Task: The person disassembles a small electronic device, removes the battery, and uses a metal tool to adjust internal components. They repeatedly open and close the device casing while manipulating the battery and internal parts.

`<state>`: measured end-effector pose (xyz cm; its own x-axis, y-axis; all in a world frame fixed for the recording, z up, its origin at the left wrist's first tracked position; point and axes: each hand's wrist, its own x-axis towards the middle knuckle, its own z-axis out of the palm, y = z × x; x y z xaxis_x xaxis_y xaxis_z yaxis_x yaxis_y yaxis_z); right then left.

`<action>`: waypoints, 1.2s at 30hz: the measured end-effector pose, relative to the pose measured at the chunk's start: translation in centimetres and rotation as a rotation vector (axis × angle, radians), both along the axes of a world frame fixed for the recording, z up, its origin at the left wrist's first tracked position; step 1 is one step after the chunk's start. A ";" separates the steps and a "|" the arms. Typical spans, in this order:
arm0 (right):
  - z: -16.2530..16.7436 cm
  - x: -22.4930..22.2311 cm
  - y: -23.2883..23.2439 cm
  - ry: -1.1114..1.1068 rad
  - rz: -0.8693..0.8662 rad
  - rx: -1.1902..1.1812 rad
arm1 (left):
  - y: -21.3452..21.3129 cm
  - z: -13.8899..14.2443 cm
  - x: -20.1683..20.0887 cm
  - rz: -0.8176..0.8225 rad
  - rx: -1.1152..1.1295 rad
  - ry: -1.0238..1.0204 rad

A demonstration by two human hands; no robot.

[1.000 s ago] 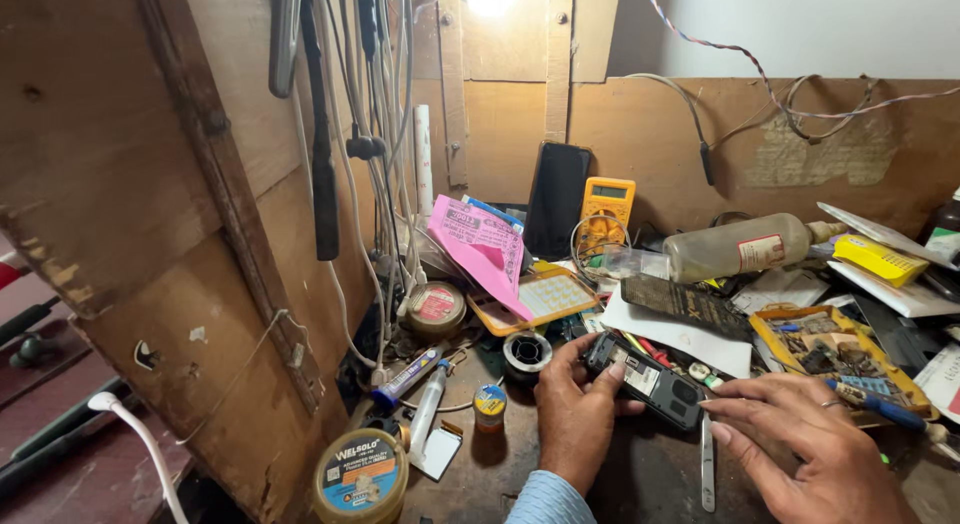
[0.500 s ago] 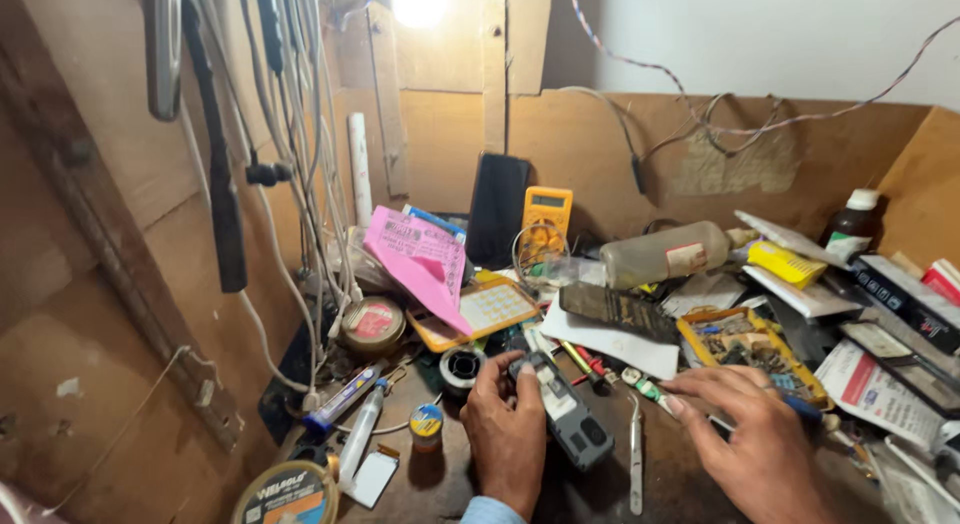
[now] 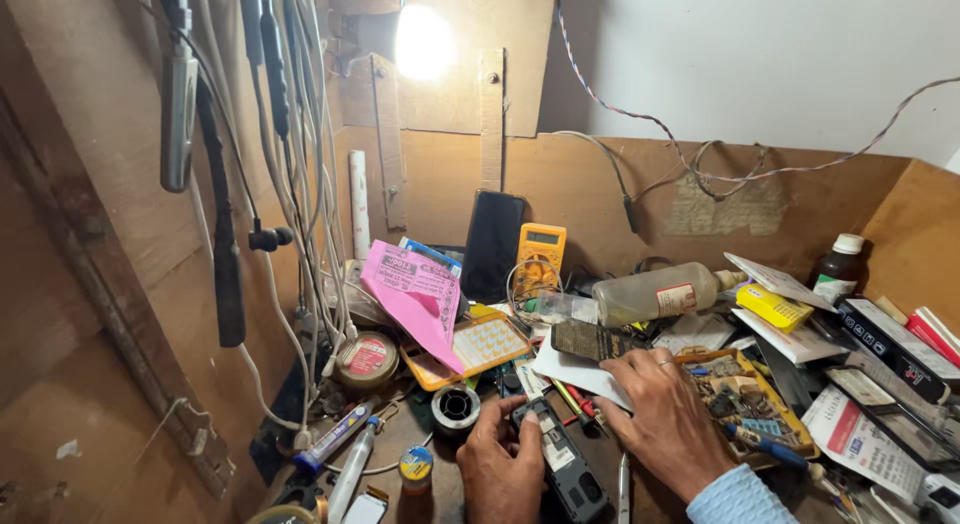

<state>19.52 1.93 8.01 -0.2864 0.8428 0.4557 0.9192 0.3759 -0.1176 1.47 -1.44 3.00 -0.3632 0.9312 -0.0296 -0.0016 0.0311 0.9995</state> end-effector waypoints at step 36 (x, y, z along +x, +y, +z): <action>-0.9 -7.1 8.4 0.191 -0.293 -0.549 | 0.1 -1.2 -0.4 -0.071 0.200 -0.247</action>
